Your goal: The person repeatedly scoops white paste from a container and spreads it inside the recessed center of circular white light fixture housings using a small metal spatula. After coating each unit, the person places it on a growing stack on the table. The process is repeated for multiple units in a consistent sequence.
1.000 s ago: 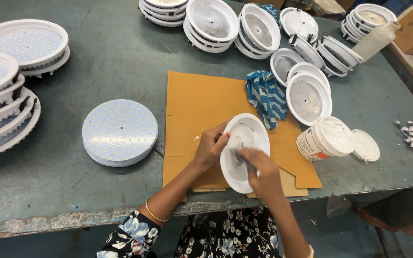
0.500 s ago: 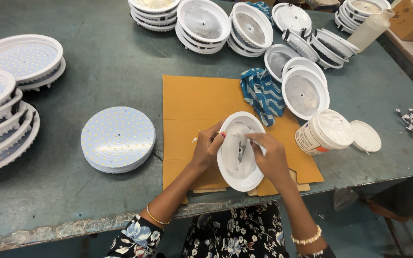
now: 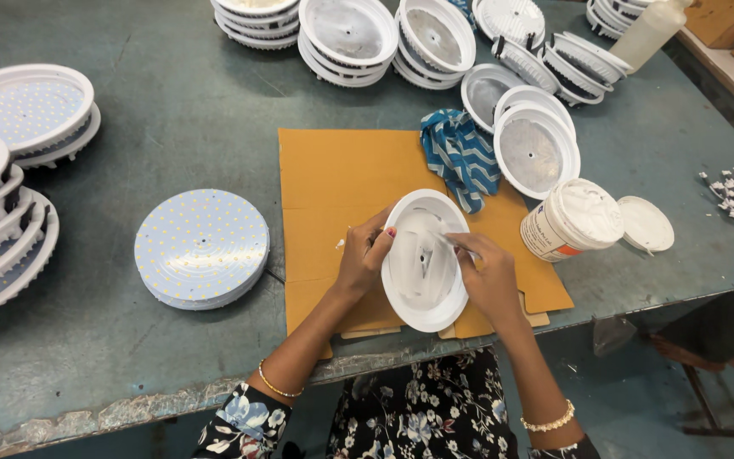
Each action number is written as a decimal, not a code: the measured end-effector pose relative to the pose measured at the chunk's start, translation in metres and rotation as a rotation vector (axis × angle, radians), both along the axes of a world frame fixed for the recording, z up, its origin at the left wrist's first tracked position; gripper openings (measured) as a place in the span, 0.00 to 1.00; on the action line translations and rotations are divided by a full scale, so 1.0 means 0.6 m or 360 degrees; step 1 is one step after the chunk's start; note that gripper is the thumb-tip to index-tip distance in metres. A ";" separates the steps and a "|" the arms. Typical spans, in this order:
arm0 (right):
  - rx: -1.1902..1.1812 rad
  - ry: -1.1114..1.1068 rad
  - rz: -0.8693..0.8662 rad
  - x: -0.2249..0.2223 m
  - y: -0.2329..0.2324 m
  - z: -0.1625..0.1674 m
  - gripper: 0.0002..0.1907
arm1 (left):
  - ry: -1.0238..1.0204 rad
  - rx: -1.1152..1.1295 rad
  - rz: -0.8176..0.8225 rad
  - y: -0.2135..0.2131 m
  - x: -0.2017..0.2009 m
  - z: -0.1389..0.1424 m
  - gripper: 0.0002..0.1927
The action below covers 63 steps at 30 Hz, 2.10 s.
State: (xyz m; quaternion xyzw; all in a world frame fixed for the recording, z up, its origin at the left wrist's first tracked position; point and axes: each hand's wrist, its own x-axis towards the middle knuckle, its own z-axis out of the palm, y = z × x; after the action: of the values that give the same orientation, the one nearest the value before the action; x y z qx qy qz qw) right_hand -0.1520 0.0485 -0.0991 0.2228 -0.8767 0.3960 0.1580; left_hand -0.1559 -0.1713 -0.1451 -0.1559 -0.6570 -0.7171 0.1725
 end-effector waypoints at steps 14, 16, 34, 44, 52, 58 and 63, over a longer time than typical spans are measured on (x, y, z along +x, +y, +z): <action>0.0087 -0.0371 -0.0198 0.078 0.009 -0.005 0.15 | -0.0071 -0.0060 0.0028 -0.003 0.001 0.002 0.28; 0.0182 -0.0314 -0.0313 0.067 0.010 -0.006 0.15 | -0.0007 -0.0044 0.0022 -0.004 0.002 0.007 0.27; -0.0073 -0.0337 -0.0126 0.058 -0.106 0.062 0.12 | -0.0044 0.0170 -0.0116 -0.007 -0.007 -0.017 0.29; 0.0485 0.0173 0.0671 0.073 -0.063 0.058 0.26 | -0.0022 0.0206 -0.0135 -0.007 -0.012 -0.026 0.27; 0.0722 0.0101 0.0748 0.067 0.068 0.020 0.32 | -0.0018 0.0221 -0.0130 -0.005 -0.013 -0.026 0.27; 0.0356 -0.0088 0.0214 0.057 0.063 -0.011 0.22 | -0.0031 0.0187 -0.0121 -0.005 -0.009 -0.022 0.28; 0.0413 -0.0192 -0.0133 0.110 0.000 -0.019 0.22 | -0.0041 0.0192 -0.0138 -0.004 -0.010 -0.021 0.29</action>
State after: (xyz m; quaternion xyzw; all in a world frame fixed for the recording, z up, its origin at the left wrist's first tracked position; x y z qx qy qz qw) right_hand -0.0860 0.0488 -0.1106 0.1806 -0.9369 0.2851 0.0913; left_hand -0.1619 -0.1734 -0.1575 -0.1643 -0.6074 -0.7642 0.1420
